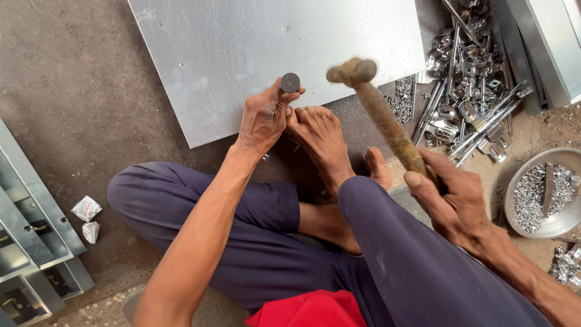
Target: The person assembles a metal sliding latch onto a panel by aligning the hardware and using a hammer and a punch to secure the components while sitting on the floor.
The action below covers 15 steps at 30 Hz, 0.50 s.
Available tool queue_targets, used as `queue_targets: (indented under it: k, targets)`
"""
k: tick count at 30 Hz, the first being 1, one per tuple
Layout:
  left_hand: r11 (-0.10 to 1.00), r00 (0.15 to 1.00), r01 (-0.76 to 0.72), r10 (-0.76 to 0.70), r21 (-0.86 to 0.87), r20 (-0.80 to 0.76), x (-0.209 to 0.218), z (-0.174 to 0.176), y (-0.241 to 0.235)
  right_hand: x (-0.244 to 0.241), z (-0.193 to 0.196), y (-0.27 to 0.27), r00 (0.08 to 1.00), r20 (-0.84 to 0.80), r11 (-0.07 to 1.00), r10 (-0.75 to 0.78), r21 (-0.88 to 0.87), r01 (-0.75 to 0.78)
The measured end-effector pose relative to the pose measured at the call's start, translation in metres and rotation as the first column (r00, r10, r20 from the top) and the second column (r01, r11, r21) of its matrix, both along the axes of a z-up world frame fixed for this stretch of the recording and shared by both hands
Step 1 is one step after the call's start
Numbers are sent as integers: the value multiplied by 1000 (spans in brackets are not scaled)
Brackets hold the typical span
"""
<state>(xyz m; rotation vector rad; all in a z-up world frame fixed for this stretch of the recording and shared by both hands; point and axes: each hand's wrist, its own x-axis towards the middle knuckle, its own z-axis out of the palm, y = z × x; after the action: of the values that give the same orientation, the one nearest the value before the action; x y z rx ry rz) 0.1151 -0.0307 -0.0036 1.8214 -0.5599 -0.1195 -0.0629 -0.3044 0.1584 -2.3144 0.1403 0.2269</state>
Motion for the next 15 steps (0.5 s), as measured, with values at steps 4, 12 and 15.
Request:
queue_targets:
  k: [4, 12, 15]
  targets:
    - [1000, 1000, 12, -12, 2, 4, -3, -2, -1, 0, -3, -5, 940, 324, 993, 110, 12, -120]
    - [997, 997, -70, 70, -43, 10, -2, 8, -6, 27, 12, 17, 995, 98, 999, 15, 50, -20]
    - [999, 998, -41, 40, 18, 39, 3, 4, -3, 25, 18, 10, 771, 621, 989, 145, -69, -130]
